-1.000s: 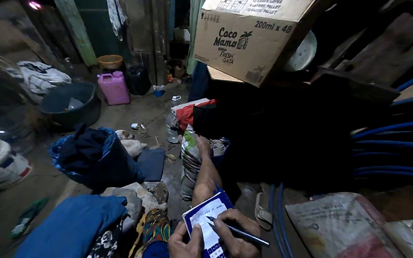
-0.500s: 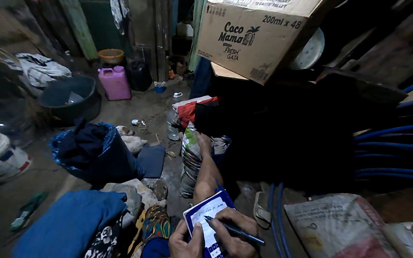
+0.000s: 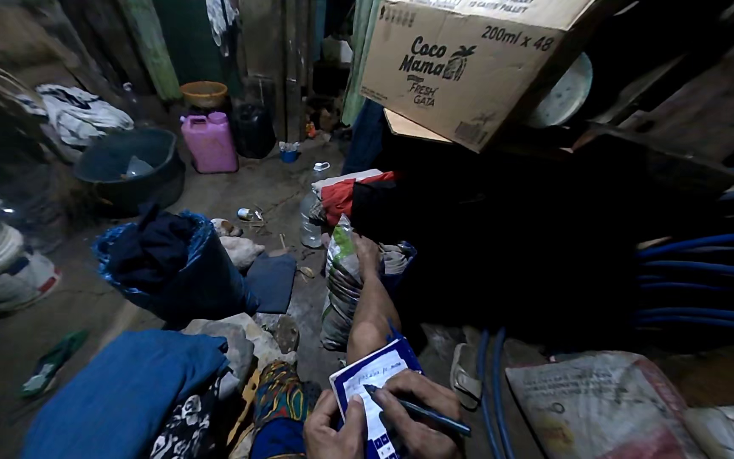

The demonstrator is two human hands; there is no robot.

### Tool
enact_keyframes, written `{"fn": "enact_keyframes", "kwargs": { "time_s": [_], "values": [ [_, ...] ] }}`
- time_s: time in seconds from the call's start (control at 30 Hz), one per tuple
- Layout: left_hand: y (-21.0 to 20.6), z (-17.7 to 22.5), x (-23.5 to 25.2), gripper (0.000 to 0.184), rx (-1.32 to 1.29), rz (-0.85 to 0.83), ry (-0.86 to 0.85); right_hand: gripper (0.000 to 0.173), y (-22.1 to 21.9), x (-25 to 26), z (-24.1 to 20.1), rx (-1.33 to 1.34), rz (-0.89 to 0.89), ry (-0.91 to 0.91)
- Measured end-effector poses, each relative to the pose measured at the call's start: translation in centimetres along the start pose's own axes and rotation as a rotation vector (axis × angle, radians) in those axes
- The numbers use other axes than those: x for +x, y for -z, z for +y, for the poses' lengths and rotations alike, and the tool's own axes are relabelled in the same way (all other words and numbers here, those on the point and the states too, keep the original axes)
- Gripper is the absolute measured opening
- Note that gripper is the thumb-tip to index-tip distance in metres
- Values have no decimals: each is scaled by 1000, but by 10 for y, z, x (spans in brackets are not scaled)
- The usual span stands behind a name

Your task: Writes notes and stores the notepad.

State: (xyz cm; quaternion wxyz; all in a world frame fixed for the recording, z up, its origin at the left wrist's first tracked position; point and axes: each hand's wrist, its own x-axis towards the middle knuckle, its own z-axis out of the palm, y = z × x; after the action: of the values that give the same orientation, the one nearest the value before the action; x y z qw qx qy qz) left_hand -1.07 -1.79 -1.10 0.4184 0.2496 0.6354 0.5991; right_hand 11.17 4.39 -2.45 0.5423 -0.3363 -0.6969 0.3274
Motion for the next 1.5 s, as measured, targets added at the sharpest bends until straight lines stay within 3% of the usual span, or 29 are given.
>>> {"fn": "enact_keyframes", "kwargs": {
  "time_s": [1.5],
  "values": [
    [-1, -2, 1, 9, 12, 11, -21, 14, -2, -2, 3, -6, 101, -18]
  ]
}}
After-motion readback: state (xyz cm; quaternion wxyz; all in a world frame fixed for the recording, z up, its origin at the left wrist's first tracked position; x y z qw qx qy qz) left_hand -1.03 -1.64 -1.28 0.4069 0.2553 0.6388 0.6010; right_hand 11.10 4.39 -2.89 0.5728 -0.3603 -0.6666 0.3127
